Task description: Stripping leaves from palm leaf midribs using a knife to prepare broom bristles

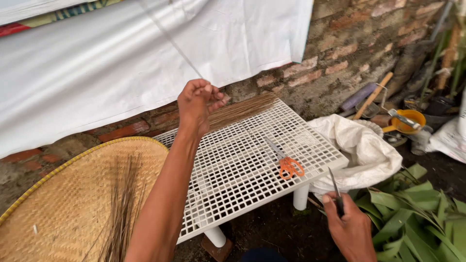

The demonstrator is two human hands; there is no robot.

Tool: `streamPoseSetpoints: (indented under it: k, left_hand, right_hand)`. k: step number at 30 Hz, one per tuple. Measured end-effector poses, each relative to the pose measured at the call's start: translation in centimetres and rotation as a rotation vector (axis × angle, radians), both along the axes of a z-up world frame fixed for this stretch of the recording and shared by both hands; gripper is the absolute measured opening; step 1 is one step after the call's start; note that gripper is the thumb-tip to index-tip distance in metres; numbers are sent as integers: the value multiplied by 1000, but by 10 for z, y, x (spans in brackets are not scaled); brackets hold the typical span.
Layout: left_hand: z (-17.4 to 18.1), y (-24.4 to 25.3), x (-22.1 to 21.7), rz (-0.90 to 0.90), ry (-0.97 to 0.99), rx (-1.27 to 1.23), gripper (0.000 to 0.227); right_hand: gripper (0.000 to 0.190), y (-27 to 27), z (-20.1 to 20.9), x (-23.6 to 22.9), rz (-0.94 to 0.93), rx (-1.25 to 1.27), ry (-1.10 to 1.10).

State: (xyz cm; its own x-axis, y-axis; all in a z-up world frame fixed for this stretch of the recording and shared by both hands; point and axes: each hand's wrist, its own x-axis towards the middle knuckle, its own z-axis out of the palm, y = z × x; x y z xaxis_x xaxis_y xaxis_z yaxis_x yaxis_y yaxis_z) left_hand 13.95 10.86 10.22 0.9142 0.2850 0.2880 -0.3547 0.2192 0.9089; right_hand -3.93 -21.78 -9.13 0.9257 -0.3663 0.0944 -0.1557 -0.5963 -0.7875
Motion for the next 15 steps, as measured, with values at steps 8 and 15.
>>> streamPoseSetpoints:
  k: [8,15]
  left_hand:
    - [-52,-57,-52,-398,-53,-375,13]
    - [-69,-80,-59,-336,54,-405,13]
  right_hand:
    - [32,2,36,-20,41,970,-34]
    - [36,-30,29,-40,140,1103,-90]
